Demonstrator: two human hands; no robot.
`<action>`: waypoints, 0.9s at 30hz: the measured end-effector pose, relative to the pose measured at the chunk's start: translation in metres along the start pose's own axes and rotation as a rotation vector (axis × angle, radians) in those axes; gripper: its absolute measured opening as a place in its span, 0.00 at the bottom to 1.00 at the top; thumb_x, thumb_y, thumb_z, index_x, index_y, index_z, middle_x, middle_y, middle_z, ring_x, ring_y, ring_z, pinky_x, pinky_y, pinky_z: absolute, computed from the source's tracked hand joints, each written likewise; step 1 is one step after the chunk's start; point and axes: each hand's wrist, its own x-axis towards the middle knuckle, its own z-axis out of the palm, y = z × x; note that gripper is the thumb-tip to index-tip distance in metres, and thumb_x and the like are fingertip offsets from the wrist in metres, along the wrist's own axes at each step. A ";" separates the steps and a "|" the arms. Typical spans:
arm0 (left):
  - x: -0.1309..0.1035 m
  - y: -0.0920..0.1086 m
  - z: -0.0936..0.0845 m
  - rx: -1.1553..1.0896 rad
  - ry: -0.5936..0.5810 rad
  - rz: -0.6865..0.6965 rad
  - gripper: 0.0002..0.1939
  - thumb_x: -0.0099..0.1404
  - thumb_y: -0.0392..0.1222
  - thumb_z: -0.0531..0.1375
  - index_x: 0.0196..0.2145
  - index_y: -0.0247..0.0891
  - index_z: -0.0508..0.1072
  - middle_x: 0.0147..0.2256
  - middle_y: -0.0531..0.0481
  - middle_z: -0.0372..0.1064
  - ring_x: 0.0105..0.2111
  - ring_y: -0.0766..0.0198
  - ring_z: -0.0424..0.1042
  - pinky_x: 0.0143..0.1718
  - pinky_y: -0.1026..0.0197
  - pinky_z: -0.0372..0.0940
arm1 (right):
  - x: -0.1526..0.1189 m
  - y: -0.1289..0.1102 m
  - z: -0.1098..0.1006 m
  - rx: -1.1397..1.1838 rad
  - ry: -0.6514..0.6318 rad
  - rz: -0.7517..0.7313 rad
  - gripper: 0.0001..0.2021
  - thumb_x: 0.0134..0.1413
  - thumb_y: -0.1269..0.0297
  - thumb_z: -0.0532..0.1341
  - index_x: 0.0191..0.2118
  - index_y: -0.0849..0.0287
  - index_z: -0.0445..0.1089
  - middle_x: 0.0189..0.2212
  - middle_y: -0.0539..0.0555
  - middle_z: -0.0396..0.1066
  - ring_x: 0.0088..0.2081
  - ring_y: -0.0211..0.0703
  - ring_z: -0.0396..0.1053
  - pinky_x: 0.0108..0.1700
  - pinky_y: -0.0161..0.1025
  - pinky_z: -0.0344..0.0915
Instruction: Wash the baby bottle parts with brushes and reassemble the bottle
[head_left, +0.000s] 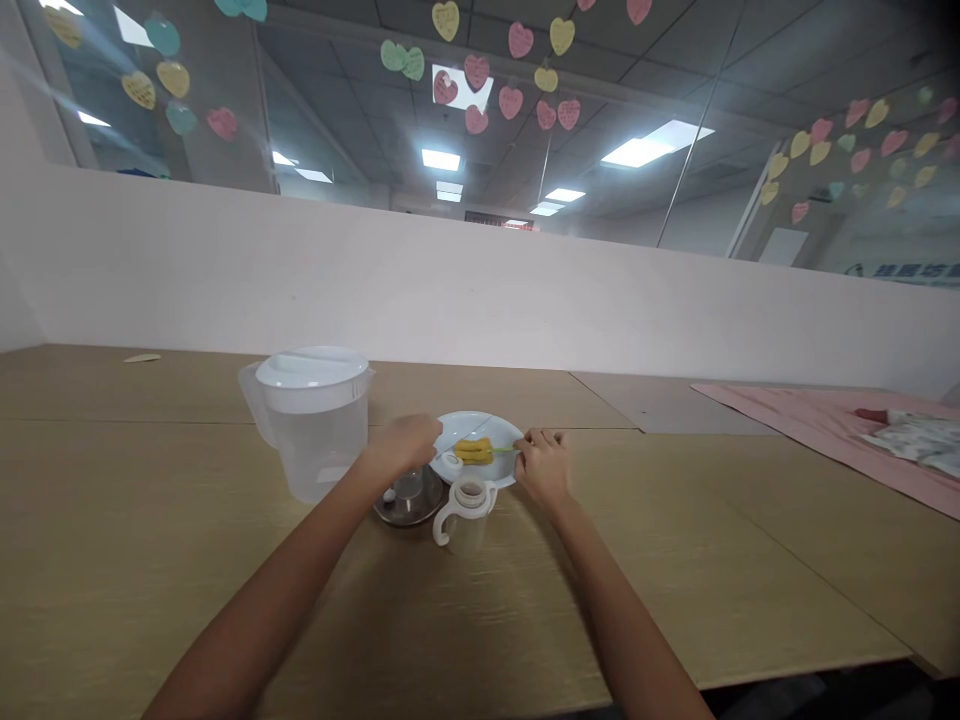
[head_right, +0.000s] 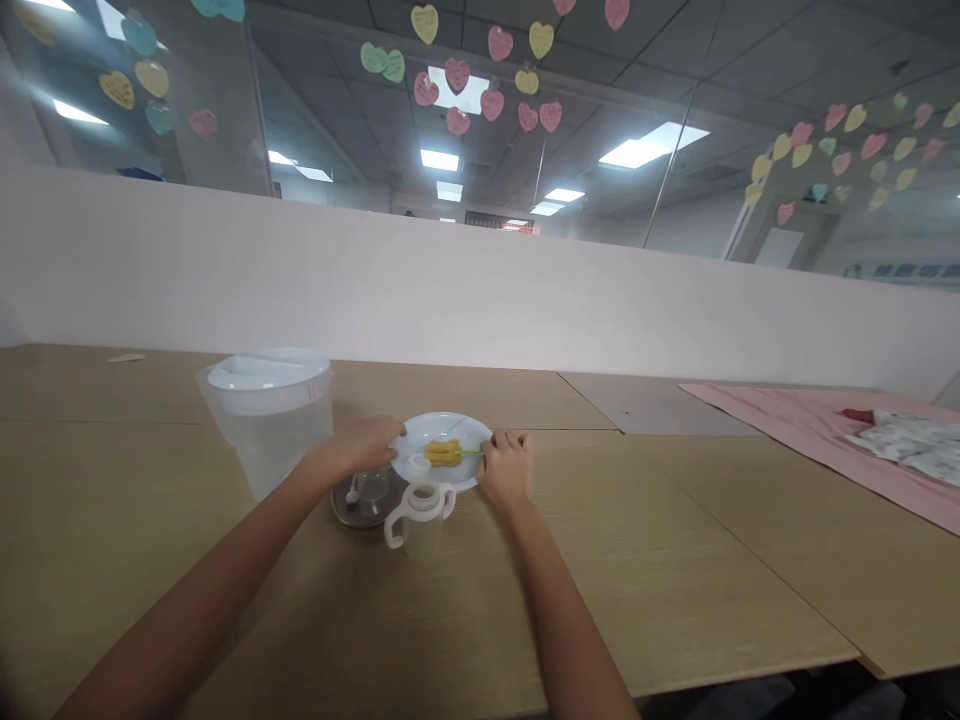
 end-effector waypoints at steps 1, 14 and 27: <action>0.001 0.003 0.000 -0.005 0.002 0.018 0.18 0.57 0.38 0.55 0.46 0.38 0.70 0.46 0.40 0.69 0.43 0.54 0.69 0.39 0.59 0.62 | 0.000 -0.003 0.000 0.020 0.003 -0.007 0.10 0.44 0.73 0.55 0.27 0.57 0.74 0.28 0.54 0.70 0.33 0.41 0.61 0.38 0.42 0.44; 0.002 0.013 0.006 -0.172 -0.106 0.179 0.13 0.56 0.50 0.54 0.35 0.41 0.69 0.33 0.52 0.70 0.29 0.63 0.67 0.25 0.65 0.55 | 0.000 -0.001 -0.004 0.045 0.079 0.127 0.10 0.42 0.72 0.54 0.18 0.60 0.70 0.19 0.51 0.68 0.26 0.36 0.58 0.35 0.40 0.42; 0.005 0.008 -0.004 -0.371 0.307 0.214 0.21 0.49 0.44 0.59 0.42 0.36 0.65 0.39 0.48 0.66 0.37 0.60 0.66 0.36 0.62 0.61 | -0.002 0.006 -0.009 0.186 0.322 0.200 0.09 0.42 0.76 0.48 0.20 0.59 0.59 0.20 0.50 0.61 0.25 0.39 0.55 0.33 0.37 0.44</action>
